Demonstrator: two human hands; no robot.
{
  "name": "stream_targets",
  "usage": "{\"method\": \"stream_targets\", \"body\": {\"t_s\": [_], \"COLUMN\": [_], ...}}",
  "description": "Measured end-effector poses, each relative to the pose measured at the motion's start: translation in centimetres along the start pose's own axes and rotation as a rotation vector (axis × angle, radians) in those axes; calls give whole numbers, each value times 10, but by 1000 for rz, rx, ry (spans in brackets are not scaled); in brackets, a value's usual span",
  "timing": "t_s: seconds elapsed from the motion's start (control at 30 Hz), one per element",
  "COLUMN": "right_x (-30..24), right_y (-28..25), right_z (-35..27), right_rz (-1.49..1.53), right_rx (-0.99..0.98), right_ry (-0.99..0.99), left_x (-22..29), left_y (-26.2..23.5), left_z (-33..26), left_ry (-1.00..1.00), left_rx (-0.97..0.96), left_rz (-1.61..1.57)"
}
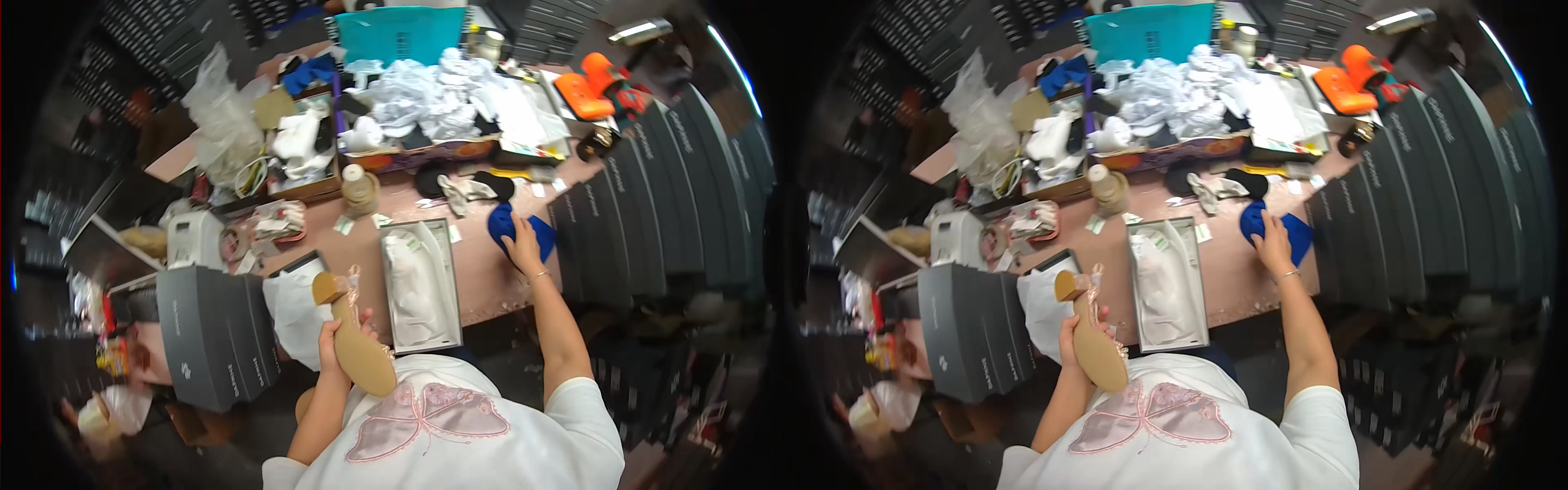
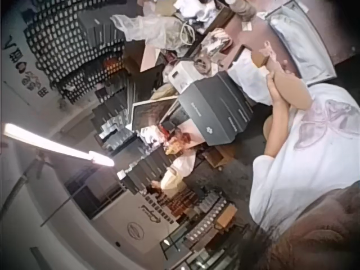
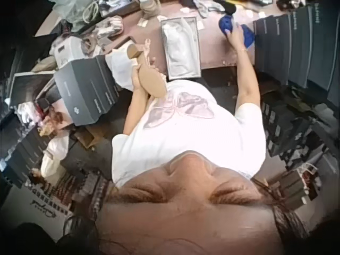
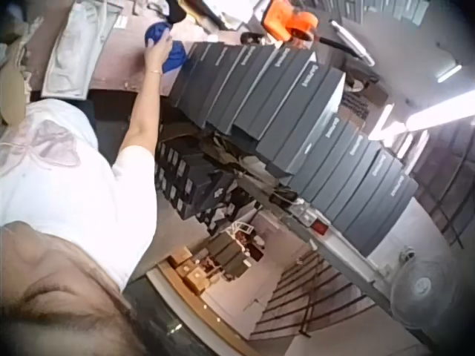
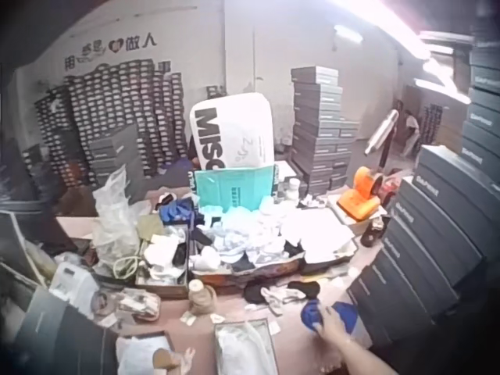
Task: Inspecting and packing pairs of high-heeled shoes into shoeboxes with protective tissue paper.
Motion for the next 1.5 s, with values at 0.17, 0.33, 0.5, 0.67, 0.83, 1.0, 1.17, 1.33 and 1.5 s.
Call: {"method": "stream_targets", "body": {"t_s": [0.17,0.33,0.5,0.67,0.83,1.0,1.17,1.33,1.5], "right_x": [21,24,-156,-267,-339,-310,-325,-282,-207], "right_y": [41,17,-58,-17,-7,0,6,10,-61], "right_z": [20,-3,-116,-153,-108,-166,-126,-177,-142], "right_rz": [-276,752,686,235,120,138,128,69,-68], "right_rx": [-175,-283,-296,-46,-85,-167,-88,-305,-216], "right_ry": [-80,-29,-532,-1028,-743,-817,-747,-702,-447], "left_x": [5,11,7,-19,4,19,9,28,48], "left_y": [30,43,48,52,25,31,28,17,44], "left_z": [24,45,50,52,39,20,26,15,17], "left_ry": [221,328,309,243,520,322,498,317,319], "left_rx": [91,1,59,32,405,64,255,94,-29], "left_rz": [86,226,289,457,477,358,365,360,347]}}
Point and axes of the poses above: each hand's wrist, its own z-axis towards the middle knuckle, its own y-axis out of the palm, x = y × z, the point moved 2 cm from there along z, towards the middle knuckle, and after that the axes turned 12 degrees about -x, right-handed, at the moved point
